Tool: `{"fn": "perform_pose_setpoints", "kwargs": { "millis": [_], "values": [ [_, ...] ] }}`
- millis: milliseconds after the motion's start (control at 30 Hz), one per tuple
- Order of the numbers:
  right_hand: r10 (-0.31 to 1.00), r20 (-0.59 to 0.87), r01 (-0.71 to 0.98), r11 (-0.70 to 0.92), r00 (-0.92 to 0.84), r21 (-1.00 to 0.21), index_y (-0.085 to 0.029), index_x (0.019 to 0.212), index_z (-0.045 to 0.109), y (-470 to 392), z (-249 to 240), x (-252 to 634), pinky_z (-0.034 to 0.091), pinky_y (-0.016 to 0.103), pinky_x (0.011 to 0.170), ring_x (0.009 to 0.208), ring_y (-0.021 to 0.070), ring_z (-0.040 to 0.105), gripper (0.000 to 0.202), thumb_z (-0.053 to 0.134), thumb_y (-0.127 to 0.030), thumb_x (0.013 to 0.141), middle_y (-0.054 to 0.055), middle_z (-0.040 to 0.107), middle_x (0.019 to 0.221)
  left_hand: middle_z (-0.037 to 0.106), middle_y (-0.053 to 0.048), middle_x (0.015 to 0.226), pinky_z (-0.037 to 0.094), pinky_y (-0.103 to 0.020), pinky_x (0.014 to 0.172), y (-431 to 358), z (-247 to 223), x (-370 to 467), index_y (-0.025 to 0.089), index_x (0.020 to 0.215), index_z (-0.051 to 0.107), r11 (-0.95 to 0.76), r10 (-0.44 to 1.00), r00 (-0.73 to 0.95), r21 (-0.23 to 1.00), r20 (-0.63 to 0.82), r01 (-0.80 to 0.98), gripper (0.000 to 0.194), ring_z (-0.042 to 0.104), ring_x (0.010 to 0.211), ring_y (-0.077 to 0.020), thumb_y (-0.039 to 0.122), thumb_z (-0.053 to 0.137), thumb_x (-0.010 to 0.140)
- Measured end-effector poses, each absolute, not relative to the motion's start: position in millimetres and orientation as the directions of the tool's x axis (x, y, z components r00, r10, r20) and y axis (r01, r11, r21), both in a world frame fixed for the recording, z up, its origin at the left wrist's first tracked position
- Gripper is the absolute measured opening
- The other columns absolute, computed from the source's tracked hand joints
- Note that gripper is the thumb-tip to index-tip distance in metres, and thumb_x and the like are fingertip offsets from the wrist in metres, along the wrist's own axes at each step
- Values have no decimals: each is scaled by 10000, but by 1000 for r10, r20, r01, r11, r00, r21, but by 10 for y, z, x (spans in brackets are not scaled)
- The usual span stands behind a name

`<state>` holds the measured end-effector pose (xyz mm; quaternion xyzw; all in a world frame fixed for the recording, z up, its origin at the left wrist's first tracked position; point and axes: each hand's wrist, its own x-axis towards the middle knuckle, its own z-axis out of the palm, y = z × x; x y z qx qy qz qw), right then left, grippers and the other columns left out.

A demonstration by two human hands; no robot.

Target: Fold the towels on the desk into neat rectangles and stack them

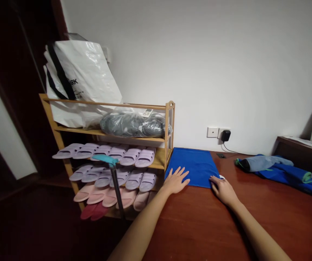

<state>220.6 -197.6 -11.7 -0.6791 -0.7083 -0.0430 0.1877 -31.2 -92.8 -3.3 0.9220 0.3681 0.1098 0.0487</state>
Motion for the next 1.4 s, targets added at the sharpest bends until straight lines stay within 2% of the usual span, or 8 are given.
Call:
{"fn": "perform_pose_setpoints", "kwargs": {
  "millis": [300, 500, 667, 867, 967, 1100, 1233, 1400],
  "values": [
    [950, 299, 992, -64, 95, -110, -212, 1175, 601, -2596, -198, 2991, 378, 330, 1015, 1208, 175, 482, 470, 290, -415, 886, 34, 547, 1275, 221, -18, 1517, 54, -551, 1086, -929, -37, -307, 317, 1422, 310, -720, 694, 699, 173, 172, 673, 574, 125, 1394, -264, 585, 272, 915],
    [786, 408, 869, -494, 465, -38, -91, 1006, 643, -2825, -122, 3737, 424, 497, 810, 971, 345, 588, 498, 243, -351, 864, 224, 597, 1117, 209, -44, 1519, 60, -560, 1083, -927, 0, -301, 295, 1436, 286, -710, 705, 695, 147, 143, 689, 593, 131, 1393, -266, 584, 261, 919],
    [745, 492, 859, -511, 449, -10, -24, 1399, 271, -2439, -123, 3773, 387, 453, 856, 967, 308, 571, 585, 211, -288, 880, 219, 599, 1040, 182, -35, 1524, 71, -586, 1074, -902, 37, -244, 300, 1441, 269, -702, 711, 696, 138, 101, 698, 587, 112, 1396, -271, 575, 250, 923],
    [708, 455, 827, -547, 540, -131, -103, 1459, 35, -1863, -186, 3758, 423, 380, 732, 876, 270, 600, 639, 234, -305, 887, 169, 627, 902, 241, -53, 1509, 94, -570, 1081, -911, 29, -199, 287, 1420, 323, -716, 696, 681, 148, 227, 682, 537, 159, 1389, -257, 532, 264, 945],
    [681, 408, 791, -566, 608, -233, -202, 1431, 236, -1733, -225, 3856, 433, 366, 705, 835, 256, 610, 593, 317, -403, 879, 141, 635, 888, 270, -66, 1499, 106, -548, 1087, -923, 14, -222, 275, 1405, 349, -733, 664, 651, 147, 368, 665, 494, 200, 1379, -238, 482, 276, 962],
    [624, 390, 735, -556, 678, -388, -189, 1132, 566, -1698, -232, 3944, 442, 310, 667, 725, 169, 591, 359, 385, -377, 886, 82, 628, 822, 309, -83, 1482, 183, -533, 1068, -930, 7, -243, 258, 1366, 410, -735, 649, 622, 148, 438, 662, 456, 236, 1366, -246, 445, 328, 959],
    [484, 470, 674, -500, 739, -544, -141, 1015, 573, -1812, 76, 4065, 458, 286, 695, 704, 97, 549, 309, 447, -392, 889, 26, 610, 853, 336, -95, 1467, 210, -522, 1052, -943, 16, -248, 248, 1336, 452, -735, 640, 608, 145, 470, 662, 428, 254, 1358, -250, 416, 358, 955],
    [375, 595, 701, -311, 711, -641, -84, 927, 635, -2192, 1055, 4353, 408, 255, 585, 596, 109, 530, 449, 450, -483, 839, 79, 616, 707, 395, -110, 1431, 239, -511, 1036, -943, 11, -258, 232, 1301, 496, -742, 628, 597, 151, 499, 653, 413, 288, 1342, -260, 412, 352, 958]
  ]
}}
